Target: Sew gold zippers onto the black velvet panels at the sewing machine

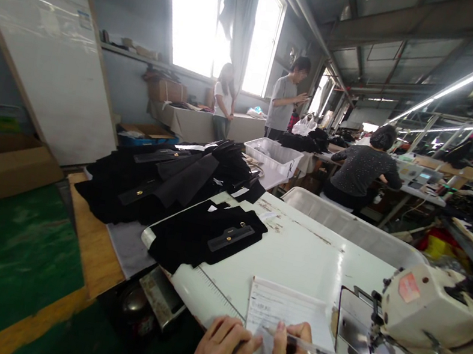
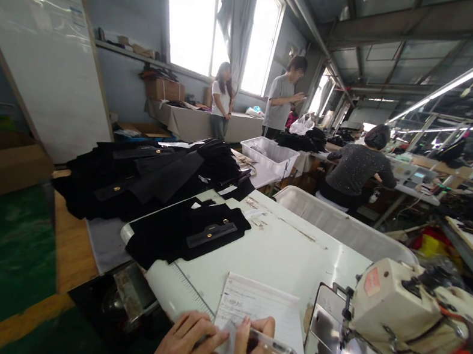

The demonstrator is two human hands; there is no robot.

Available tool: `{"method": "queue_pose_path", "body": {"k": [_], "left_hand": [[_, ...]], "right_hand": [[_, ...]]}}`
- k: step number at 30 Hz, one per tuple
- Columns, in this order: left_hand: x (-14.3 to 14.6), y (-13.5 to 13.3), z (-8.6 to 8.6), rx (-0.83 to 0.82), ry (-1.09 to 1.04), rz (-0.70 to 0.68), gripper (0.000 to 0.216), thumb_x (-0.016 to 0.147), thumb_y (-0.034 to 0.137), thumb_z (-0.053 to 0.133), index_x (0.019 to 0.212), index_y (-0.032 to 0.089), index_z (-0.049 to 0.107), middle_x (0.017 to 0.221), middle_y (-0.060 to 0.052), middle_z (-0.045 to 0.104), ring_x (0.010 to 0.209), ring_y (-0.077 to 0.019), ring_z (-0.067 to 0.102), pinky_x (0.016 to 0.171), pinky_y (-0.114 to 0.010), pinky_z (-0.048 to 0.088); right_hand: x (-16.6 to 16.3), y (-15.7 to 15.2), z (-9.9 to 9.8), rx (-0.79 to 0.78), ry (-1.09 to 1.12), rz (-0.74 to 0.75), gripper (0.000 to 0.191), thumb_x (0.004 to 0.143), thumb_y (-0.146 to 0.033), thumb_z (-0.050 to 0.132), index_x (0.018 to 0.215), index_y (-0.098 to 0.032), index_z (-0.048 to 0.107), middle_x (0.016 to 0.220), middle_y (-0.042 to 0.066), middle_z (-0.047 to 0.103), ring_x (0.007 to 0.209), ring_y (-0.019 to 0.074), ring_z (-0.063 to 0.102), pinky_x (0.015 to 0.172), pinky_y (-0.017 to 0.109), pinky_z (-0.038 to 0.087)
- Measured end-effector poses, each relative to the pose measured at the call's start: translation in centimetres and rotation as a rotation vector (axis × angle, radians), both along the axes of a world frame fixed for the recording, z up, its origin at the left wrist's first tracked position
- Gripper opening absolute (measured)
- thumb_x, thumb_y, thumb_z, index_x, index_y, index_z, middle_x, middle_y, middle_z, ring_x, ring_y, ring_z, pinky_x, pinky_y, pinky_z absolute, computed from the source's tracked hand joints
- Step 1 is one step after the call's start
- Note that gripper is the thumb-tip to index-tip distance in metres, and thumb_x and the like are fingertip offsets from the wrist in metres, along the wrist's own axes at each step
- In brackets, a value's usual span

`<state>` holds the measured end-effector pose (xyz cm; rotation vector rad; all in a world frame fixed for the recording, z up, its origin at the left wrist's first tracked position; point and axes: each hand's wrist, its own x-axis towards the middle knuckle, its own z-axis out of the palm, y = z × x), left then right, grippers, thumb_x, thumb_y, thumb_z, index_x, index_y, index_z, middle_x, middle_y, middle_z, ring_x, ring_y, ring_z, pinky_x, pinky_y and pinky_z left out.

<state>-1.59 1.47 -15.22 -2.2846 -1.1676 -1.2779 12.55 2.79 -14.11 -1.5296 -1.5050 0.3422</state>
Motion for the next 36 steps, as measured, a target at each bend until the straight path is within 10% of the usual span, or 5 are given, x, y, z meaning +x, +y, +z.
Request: {"method": "queue_pose_path", "body": {"k": [36], "left_hand": [[0.0, 0.3, 0.3, 0.065, -0.003, -0.004, 0.024, 0.092, 0.013, 0.043, 0.101, 0.013, 0.065, 0.076, -0.003, 0.06, 0.075, -0.0168, 0.057, 0.068, -0.029, 0.048]], "right_hand": [[-0.9, 0.3, 0.8, 0.108, -0.138, -0.104, 0.043, 0.098, -0.062, 0.019, 0.076, -0.028, 0.034, 0.053, -0.005, 0.052, 0.045, 0.0218, 0.054, 0.047, 0.032, 0.037]]}}
